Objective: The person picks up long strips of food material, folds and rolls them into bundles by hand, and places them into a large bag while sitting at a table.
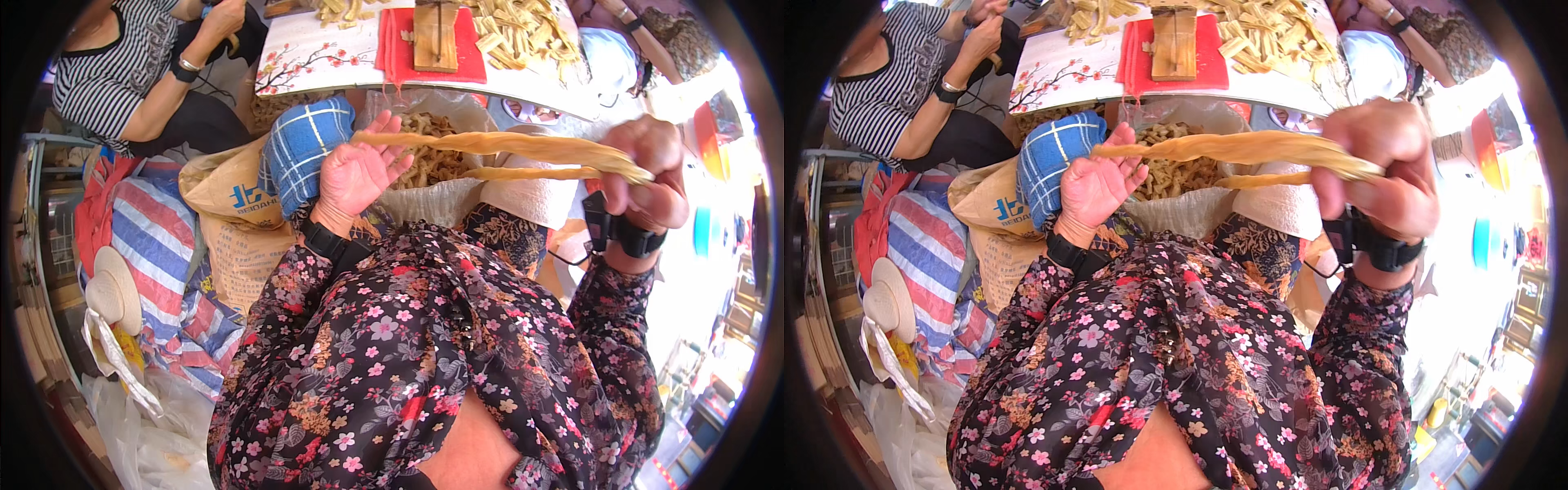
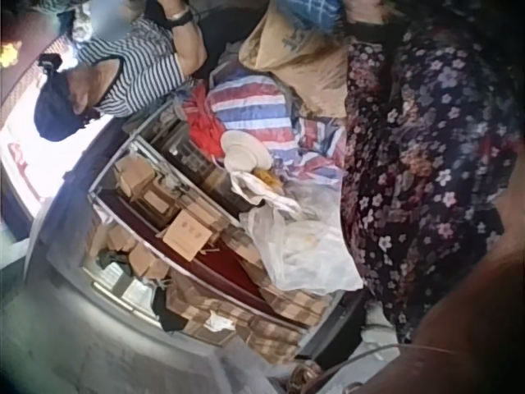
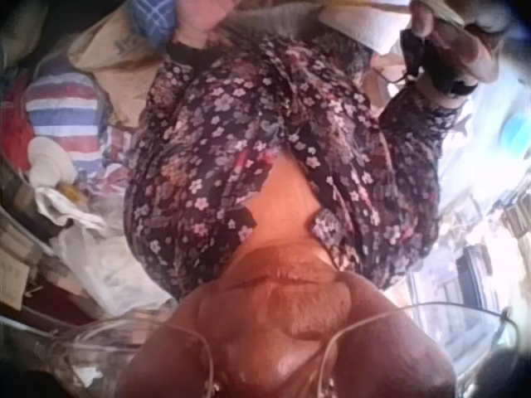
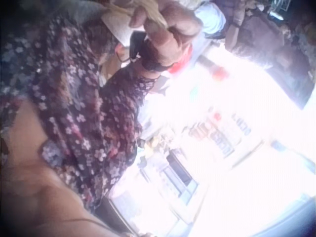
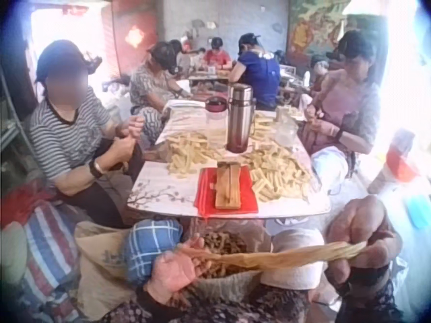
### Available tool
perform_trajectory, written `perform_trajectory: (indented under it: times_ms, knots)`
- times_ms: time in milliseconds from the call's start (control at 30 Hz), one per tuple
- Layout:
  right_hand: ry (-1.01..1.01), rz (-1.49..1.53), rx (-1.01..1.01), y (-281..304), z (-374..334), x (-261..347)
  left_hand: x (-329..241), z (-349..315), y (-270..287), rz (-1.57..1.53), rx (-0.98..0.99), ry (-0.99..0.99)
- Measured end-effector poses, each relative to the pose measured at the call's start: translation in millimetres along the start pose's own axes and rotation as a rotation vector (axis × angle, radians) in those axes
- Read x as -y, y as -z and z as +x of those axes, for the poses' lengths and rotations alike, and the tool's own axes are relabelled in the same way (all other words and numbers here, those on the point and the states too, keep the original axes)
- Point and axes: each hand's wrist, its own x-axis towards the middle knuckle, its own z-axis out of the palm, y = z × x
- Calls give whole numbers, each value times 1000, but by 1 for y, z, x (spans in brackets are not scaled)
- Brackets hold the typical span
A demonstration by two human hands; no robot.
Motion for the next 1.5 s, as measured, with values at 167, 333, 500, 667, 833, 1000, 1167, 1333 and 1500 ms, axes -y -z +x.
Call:
perform_trajectory:
  times_ms: [167,333,500,667,833,1000,1167,1333,1500]
  knots:
    - [131,142,-279,-2,-12,0,-1,0,1,-80,-35,-78]
    - [-256,-269,-259,-17,2,-53,1,-7,-52,836,-36,-100]
    - [-323,-799,-54,-39,41,-114,-1,2,-94,1526,-101,-278]
    - [-512,26,-4,-53,51,-99,-4,4,-105,2323,-308,-179]
    - [-491,-106,-58,-50,56,-95,-2,12,-114,2502,-152,-352]
    - [-174,-551,-60,-44,49,-90,-6,11,-121,2423,-242,-258]
    - [-167,-729,-144,-60,37,-81,0,12,-129,2099,-198,-244]
    - [-128,-971,-190,-56,28,-79,2,6,-136,1740,-164,-124]
    - [0,-917,-315,-44,26,-68,15,2,-167,1806,-117,-596]
